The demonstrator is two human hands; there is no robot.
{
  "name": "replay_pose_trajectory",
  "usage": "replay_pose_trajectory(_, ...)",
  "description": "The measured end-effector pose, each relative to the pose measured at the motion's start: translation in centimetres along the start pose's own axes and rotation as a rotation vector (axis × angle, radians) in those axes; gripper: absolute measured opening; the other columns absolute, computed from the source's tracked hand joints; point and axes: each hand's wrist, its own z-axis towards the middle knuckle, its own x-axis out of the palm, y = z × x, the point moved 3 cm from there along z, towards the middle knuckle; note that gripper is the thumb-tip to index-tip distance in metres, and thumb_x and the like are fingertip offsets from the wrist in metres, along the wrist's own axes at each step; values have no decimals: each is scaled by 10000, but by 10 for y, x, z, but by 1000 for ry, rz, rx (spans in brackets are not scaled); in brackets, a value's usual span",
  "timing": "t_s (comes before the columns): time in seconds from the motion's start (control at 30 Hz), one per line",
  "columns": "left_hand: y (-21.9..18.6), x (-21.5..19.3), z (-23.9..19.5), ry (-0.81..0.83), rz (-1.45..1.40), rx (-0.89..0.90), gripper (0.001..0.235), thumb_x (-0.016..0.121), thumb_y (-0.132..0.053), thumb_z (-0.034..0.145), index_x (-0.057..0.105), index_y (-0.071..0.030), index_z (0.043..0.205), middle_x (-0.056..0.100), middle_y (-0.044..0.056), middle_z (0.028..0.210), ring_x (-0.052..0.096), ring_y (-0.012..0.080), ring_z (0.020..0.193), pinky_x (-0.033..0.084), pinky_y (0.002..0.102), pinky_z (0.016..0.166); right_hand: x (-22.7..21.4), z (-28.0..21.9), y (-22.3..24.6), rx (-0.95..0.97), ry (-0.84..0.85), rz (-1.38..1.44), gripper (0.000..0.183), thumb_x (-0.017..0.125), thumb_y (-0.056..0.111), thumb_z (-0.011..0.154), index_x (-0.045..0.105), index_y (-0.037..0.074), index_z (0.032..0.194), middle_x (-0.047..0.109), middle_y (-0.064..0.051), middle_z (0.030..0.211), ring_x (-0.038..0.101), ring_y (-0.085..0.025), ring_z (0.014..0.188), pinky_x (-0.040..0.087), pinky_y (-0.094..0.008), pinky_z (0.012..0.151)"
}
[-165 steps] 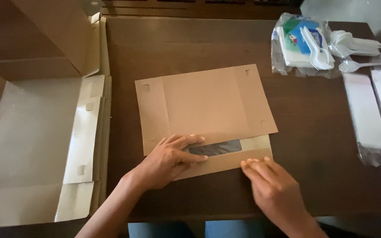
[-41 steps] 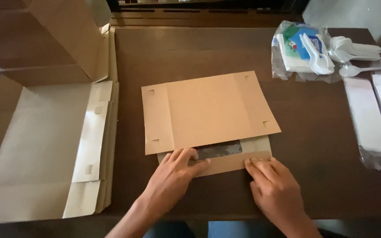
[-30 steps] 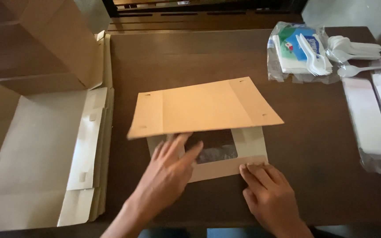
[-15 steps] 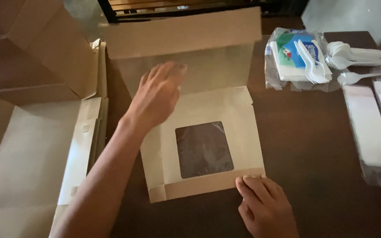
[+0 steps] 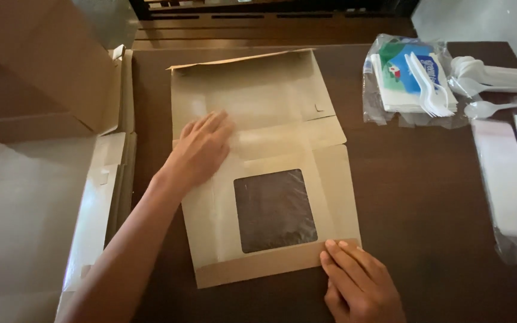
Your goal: The person folds a flat cardboard sheet into a box shape on a table. They fold the bottom and side flaps, then fold the top lid with a clear window. The person presses the creases to secure the shape and flips the box over to show the finished product.
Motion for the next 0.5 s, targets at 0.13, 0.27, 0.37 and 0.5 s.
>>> replay_pose_trajectory(0.13, -48, -26, -82, 286, -194, -230, 520, 338, -161, 1008, 412, -60, 1513, 272, 237, 1652, 253, 416, 1509, 187, 616, 1190, -2, -5, -10, -134, 28, 48, 330, 630, 116, 859, 726, -2, 1152, 709, -169, 1263, 661, -304, 1195, 518, -417, 1065)
replay_pose_trajectory(0.27, -93, -26, -180, 20, -123, 244, 712, 807, -373, 882, 525, -86, 1469, 468, 238, 1555, 446, 389, 1446, 350, 589, 1122, -5, -15, -10, -97, 22, 59, 325, 621, 187, 909, 724, 37, 1179, 713, -132, 1272, 670, -275, 1188, 528, -401, 1031)
replay_pose_trajectory(0.37, -105, -20, -211, 41, -48, 255, 647, 814, -436, 888, 584, -128, 1409, 506, 196, 1507, 461, 362, 1422, 361, 557, 1107, -10, -13, -2, -75, 20, 72, 322, 650, 183, 901, 724, 59, 1188, 702, -106, 1305, 660, -264, 1217, 505, -390, 1049)
replay_pose_trajectory(0.5, -119, -29, -213, -142, 118, 344, 343, 715, -143, 958, 618, -21, 1264, 623, 167, 1335, 598, 349, 1272, 500, 482, 975, -13, -15, 0, -45, 77, 89, 355, 685, 186, 893, 706, 66, 1227, 689, -86, 1343, 645, -258, 1238, 497, -399, 1043)
